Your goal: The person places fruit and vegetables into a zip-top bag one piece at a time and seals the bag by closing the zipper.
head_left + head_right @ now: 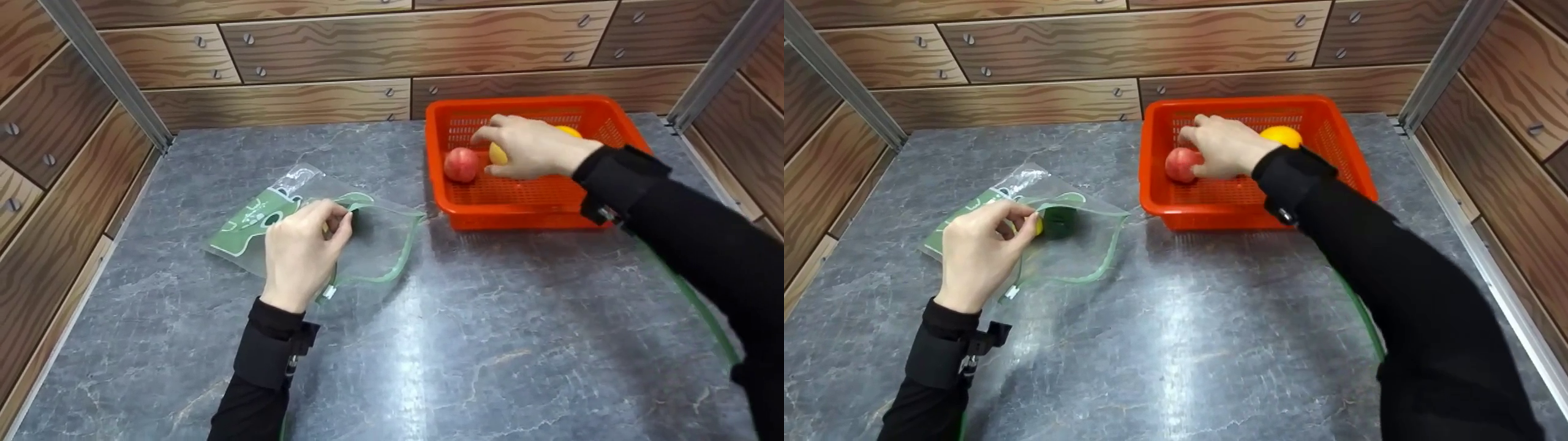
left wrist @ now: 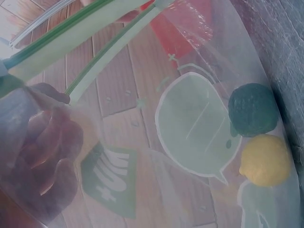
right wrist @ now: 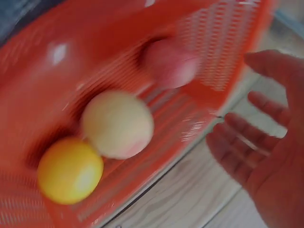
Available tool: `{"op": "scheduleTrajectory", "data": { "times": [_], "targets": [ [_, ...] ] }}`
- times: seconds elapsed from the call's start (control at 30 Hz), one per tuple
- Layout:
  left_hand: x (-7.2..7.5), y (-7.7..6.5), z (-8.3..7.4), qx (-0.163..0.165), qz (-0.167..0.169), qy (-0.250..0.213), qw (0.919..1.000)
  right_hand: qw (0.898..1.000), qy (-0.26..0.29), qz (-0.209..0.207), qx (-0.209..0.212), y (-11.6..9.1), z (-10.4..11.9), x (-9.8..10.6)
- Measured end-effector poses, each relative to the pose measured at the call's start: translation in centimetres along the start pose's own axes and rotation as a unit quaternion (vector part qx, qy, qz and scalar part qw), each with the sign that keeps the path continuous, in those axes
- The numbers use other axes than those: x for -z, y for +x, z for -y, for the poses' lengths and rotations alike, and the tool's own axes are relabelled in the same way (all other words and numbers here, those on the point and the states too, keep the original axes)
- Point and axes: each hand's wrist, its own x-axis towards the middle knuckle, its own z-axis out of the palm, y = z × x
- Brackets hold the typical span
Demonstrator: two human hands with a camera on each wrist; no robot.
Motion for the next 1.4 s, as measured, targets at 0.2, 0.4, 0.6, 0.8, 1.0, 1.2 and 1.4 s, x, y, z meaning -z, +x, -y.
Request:
{"op": "scheduleTrajectory", "data": {
  "times": [0.2,0.4,0.6,0.8,1.0,1.2,1.4],
  "targets": [
    [0.0,-0.1,-0.1,0.000,0.003,0.000,1.0000,0.993,-0.093,0.057,0.039,3.0,-1.3,-0.6],
    [0.3,-0.3,-0.1,0.007,-0.002,0.001,1.0000,0.984,-0.141,0.091,0.052,5.6,-1.6,-1.5],
    [0.3,-0.3,-0.1,0.005,-0.001,0.000,1.0000,0.981,-0.152,0.103,0.062,7.2,-1.8,-2.7],
    [0.1,-0.1,-0.2,0.003,0.002,-0.002,1.0000,0.985,-0.128,0.084,0.081,8.0,-2.1,-3.7],
    [0.2,-0.2,0.0,0.009,-0.002,-0.004,0.9999,0.986,-0.115,0.094,0.073,9.1,-1.8,-4.9],
    [0.2,-0.2,0.2,0.011,-0.003,-0.007,0.9999,0.990,-0.081,0.094,0.073,9.6,-2.2,-5.7],
    [0.2,0.0,0.5,0.008,-0.006,-0.006,0.9999,0.989,-0.080,0.106,0.059,9.8,-2.4,-5.7]
  ]
}}
